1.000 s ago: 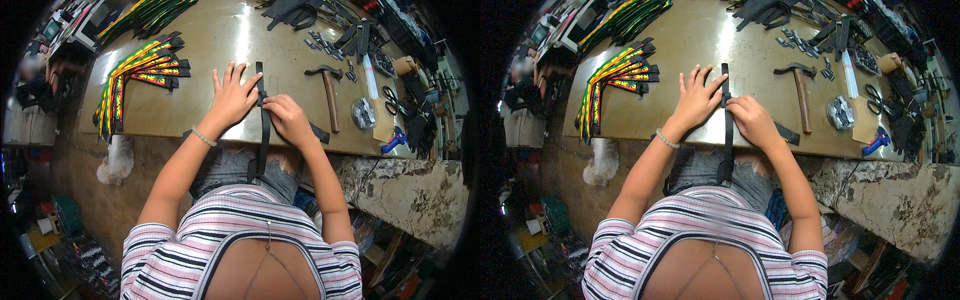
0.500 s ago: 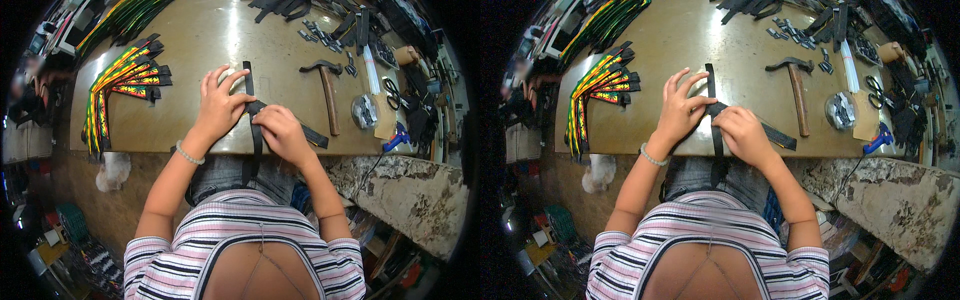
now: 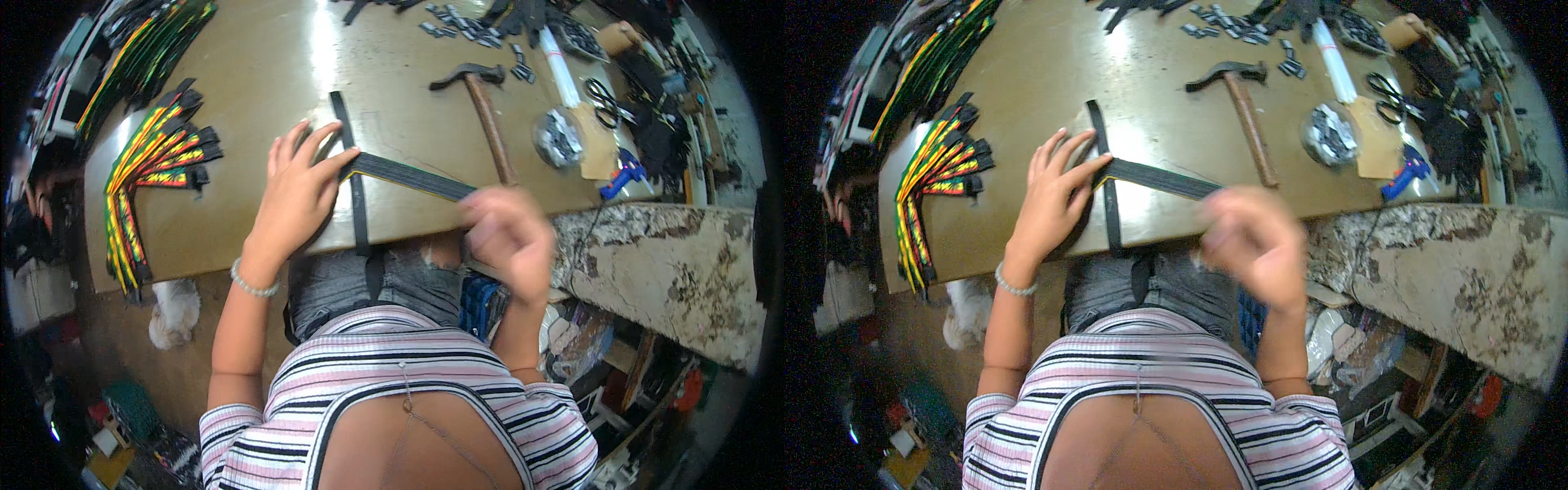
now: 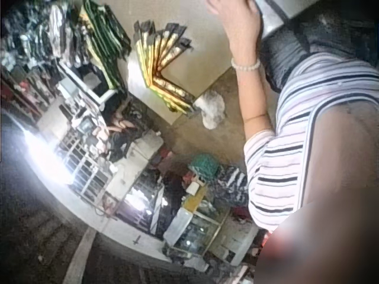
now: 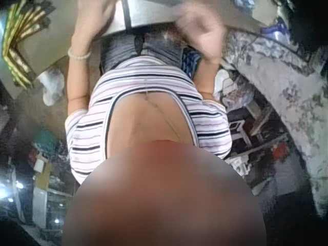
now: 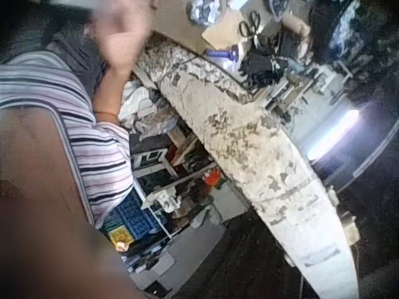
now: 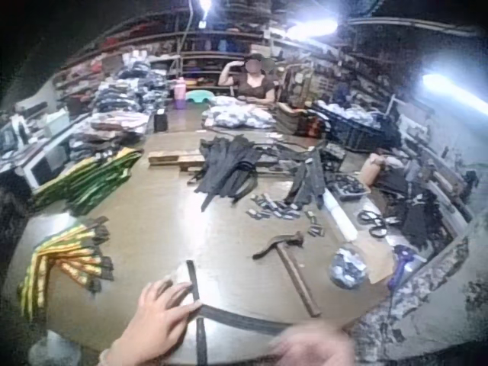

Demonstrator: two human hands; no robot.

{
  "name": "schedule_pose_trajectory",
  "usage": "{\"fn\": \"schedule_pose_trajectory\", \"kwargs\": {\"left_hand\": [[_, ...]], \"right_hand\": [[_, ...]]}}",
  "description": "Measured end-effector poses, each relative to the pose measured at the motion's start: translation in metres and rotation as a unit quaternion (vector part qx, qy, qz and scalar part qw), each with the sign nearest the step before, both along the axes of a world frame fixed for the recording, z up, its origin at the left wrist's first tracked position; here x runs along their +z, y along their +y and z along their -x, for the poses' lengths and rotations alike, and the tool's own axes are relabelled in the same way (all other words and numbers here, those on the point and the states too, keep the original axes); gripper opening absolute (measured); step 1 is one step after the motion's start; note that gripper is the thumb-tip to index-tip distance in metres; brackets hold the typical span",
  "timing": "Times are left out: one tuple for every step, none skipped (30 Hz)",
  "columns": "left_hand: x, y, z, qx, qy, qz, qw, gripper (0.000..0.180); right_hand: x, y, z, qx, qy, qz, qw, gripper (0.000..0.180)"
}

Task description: The person assembles straps by applying hot glue to black webbing, attaching colorful patterned fabric, and securing metal buckles with a hammer. The person repeats this process for multiple straps on a workbench.

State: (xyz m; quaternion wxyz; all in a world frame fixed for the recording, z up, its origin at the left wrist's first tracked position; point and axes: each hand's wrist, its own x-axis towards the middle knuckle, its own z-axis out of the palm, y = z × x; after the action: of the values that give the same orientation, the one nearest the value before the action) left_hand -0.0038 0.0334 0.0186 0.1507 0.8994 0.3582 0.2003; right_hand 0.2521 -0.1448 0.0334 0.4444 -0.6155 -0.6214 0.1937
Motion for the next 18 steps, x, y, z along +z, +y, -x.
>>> {"fn": "schedule_pose_trajectory", "kwargs": {"left_hand": [[0.002,-0.004,0.001,0.006,-0.027,0.005,1.0,0.038],[0.003,-0.01,0.0,0.007,-0.054,0.001,0.999,0.039],[0.004,-0.016,0.0,0.022,-0.074,-0.007,0.997,0.038],[0.003,-0.023,-0.001,0.057,-0.085,0.01,0.995,0.037],[0.001,-0.031,-0.002,0.095,-0.093,0.03,0.991,0.036],[-0.001,-0.038,-0.002,0.133,-0.1,0.049,0.985,0.035],[-0.004,-0.043,-0.004,0.136,-0.084,0.004,0.987,0.036],[-0.007,-0.048,-0.004,0.143,-0.076,0.027,0.986,0.035],[-0.01,-0.05,-0.005,0.132,-0.072,0.005,0.989,0.035],[-0.013,-0.052,-0.006,0.128,-0.054,0.004,0.99,0.034],[-0.016,-0.051,-0.006,0.122,-0.069,0.002,0.99,0.034],[-0.018,-0.049,-0.005,0.108,-0.078,-0.008,0.991,0.035],[-0.02,-0.045,-0.005,0.092,-0.081,-0.008,0.992,0.035],[-0.021,-0.042,-0.004,0.081,-0.085,-0.01,0.993,0.036],[-0.022,-0.039,-0.004,0.081,-0.101,-0.003,0.992,0.036],[-0.023,-0.035,-0.004,0.077,-0.112,0.003,0.991,0.033],[-0.023,-0.034,-0.005,0.079,-0.135,0.024,0.987,0.032],[-0.024,-0.032,-0.006,0.082,-0.163,0.045,0.982,0.031]], "right_hand": [[-0.004,-0.004,-0.03,-0.211,0.063,-0.078,0.972,0.016],[-0.012,-0.008,-0.062,-0.384,0.11,-0.135,0.907,0.015],[-0.017,-0.013,-0.099,-0.518,0.076,-0.174,0.834,0.027],[-0.024,-0.018,-0.135,-0.587,0.036,-0.182,0.788,0.041],[-0.034,-0.025,-0.166,-0.611,0.002,-0.151,0.777,0.06],[-0.047,-0.029,-0.193,-0.601,-0.004,-0.126,0.79,0.063],[-0.061,-0.03,-0.218,-0.601,-0.005,-0.113,0.791,0.066],[-0.071,-0.032,-0.241,-0.593,0.001,-0.107,0.798,0.07],[-0.075,-0.034,-0.262,-0.595,-0.021,-0.081,0.8,0.07],[-0.074,-0.034,-0.28,-0.586,-0.037,-0.06,0.807,0.07],[-0.074,-0.032,-0.291,-0.579,-0.034,-0.028,0.814,0.07],[-0.066,-0.032,-0.298,-0.545,-0.094,0.015,0.833,0.063],[-0.055,-0.025,-0.303,-0.543,-0.105,0.081,0.829,0.058],[-0.04,-0.016,-0.303,-0.561,-0.106,0.146,0.808,0.053],[-0.027,-0.01,-0.293,-0.509,-0.089,0.112,0.849,0.049],[-0.008,-0.005,-0.28,-0.494,-0.054,0.076,0.864,0.044],[0.005,0.002,-0.259,-0.5,-0.168,-0.011,0.85,0.038],[0.019,0.01,-0.237,-0.502,-0.27,-0.111,0.814,0.033]]}}
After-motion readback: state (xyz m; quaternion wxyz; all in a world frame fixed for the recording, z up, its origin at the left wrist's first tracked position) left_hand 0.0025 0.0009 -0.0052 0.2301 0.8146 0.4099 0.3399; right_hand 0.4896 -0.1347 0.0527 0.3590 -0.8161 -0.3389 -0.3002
